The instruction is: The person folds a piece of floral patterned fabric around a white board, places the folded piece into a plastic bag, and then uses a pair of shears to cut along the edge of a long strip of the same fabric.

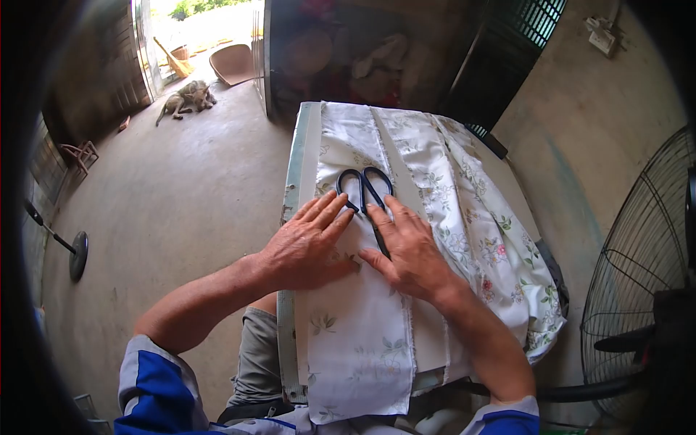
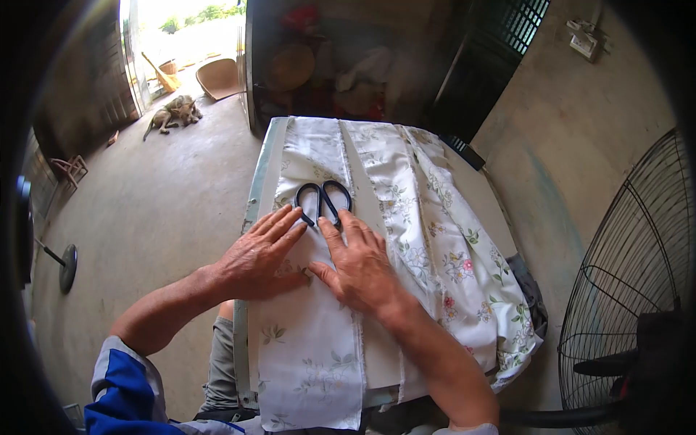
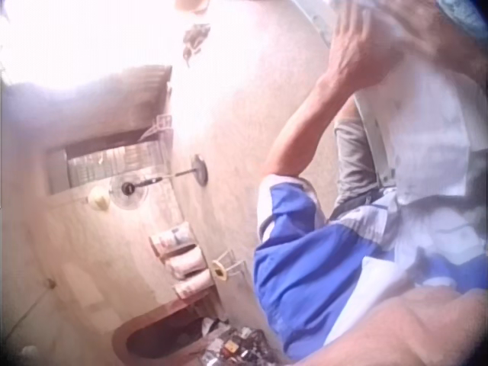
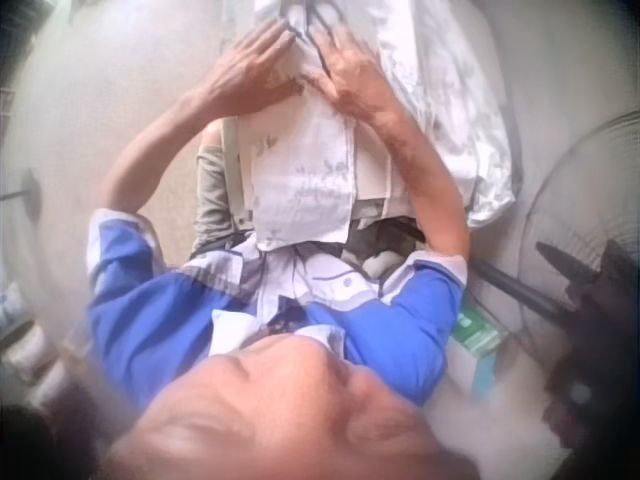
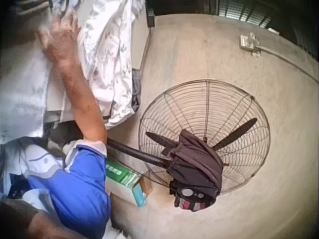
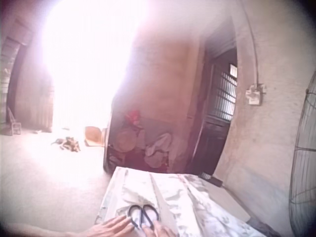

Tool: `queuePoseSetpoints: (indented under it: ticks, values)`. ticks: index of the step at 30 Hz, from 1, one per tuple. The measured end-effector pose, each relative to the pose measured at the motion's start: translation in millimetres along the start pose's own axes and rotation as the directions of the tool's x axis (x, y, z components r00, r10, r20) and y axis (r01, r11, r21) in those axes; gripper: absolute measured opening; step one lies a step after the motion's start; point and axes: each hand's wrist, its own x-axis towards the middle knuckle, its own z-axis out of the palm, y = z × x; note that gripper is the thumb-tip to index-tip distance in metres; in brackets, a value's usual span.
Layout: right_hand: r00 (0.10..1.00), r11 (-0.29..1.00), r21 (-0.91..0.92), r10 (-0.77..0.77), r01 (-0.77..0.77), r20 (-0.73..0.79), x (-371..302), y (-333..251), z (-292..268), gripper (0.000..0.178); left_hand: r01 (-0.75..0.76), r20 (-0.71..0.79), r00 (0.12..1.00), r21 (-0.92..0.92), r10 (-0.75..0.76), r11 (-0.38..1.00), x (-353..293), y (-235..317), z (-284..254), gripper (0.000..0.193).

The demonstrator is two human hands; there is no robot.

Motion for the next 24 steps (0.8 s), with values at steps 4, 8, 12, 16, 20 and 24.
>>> queuePoseSetpoints:
  ticks: [4,8,12,16,20,24]
  values:
    - [0.998,0.991,-0.131,-0.018,0.026,0.061,19.3,9.8,32.1,0.061,0.05,0.086,0.995,0.012,-0.051,0.999,1.5,-2.5,4.2,0.089]
    - [0.999,0.993,-0.111,-0.02,0.025,0.046,34.9,17.9,41.6,0.059,0.055,0.076,0.995,0.034,-0.058,0.998,9.0,-10.8,0.0,0.091]
    - [0.996,0.991,-0.13,0.029,-0.019,0.08,66.1,29.4,48.4,0.06,0.062,0.067,0.996,0.069,-0.066,0.996,33.4,-39.9,8.0,0.093]
    - [0.985,0.988,-0.134,0.101,-0.082,0.142,94.4,44.2,50.7,0.061,0.124,0.178,0.974,0.103,-0.141,0.987,60.0,-57.6,7.2,0.095]
    - [0.981,0.985,-0.141,0.121,-0.1,0.152,115.9,51.0,53.2,0.061,0.142,0.162,0.974,0.122,-0.161,0.982,73.6,-74.9,7.3,0.096]
    - [0.978,0.982,-0.156,0.13,-0.104,0.164,124.2,53.1,52.7,0.062,0.122,0.201,0.969,0.106,-0.141,0.987,61.2,-68.4,4.4,0.09]
